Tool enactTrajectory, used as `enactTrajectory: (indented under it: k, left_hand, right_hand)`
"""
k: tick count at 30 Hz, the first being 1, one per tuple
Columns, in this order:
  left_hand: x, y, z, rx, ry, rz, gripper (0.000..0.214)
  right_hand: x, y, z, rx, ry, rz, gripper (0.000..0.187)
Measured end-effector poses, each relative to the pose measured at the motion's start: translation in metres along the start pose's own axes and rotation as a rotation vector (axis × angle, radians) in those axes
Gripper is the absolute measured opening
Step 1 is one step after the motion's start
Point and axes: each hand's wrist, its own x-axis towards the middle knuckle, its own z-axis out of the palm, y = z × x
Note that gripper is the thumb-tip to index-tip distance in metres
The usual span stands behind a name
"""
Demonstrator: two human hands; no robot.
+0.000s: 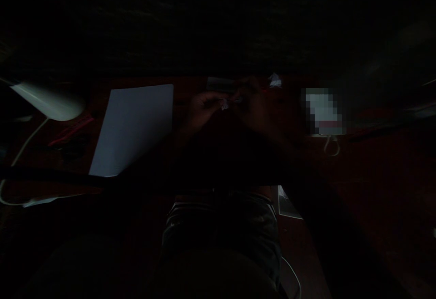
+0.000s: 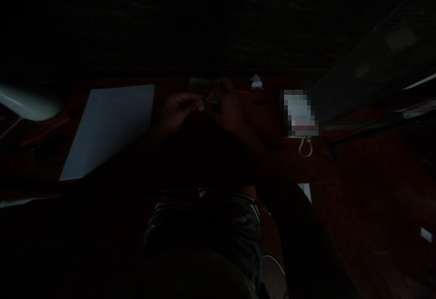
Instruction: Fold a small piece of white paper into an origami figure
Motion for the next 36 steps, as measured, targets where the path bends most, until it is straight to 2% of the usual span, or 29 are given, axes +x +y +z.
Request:
enactTrajectory:
  k: [6,10,12,15,19,31,36]
  left_hand:
    - [0.0,0.002,-0.001,-0.013,-0.02,0.002,0.027]
    - [0.0,0.002,0.001,-0.039,0.028,0.005,0.033]
    - [0.001,-0.001,0.002,-0.053,0.055,0.003,0.034]
    - [0.003,-0.005,0.003,-0.073,0.076,-0.007,0.034]
    - [0.004,-0.006,0.004,-0.067,0.073,-0.012,0.034]
    - [0.002,-0.003,0.002,-0.02,0.042,0.014,0.031]
    - [0.001,-0.004,0.001,-0.03,0.037,0.044,0.033]
  right_hand:
    - [0.0,0.012,0.007,0.067,0.016,0.028,0.015]
    - [0.001,0.015,0.013,0.205,0.046,0.171,0.039]
    - [0.002,0.011,0.014,0.305,0.002,0.26,0.044]
    - [0.004,0.0,0.011,0.438,-0.093,0.371,0.04]
    - [0.006,-0.012,0.006,0.514,-0.07,0.438,0.038]
    - [0.006,-0.015,0.003,0.485,-0.07,0.454,0.024]
    - [0.005,-0.015,0.003,0.474,-0.05,0.429,0.028]
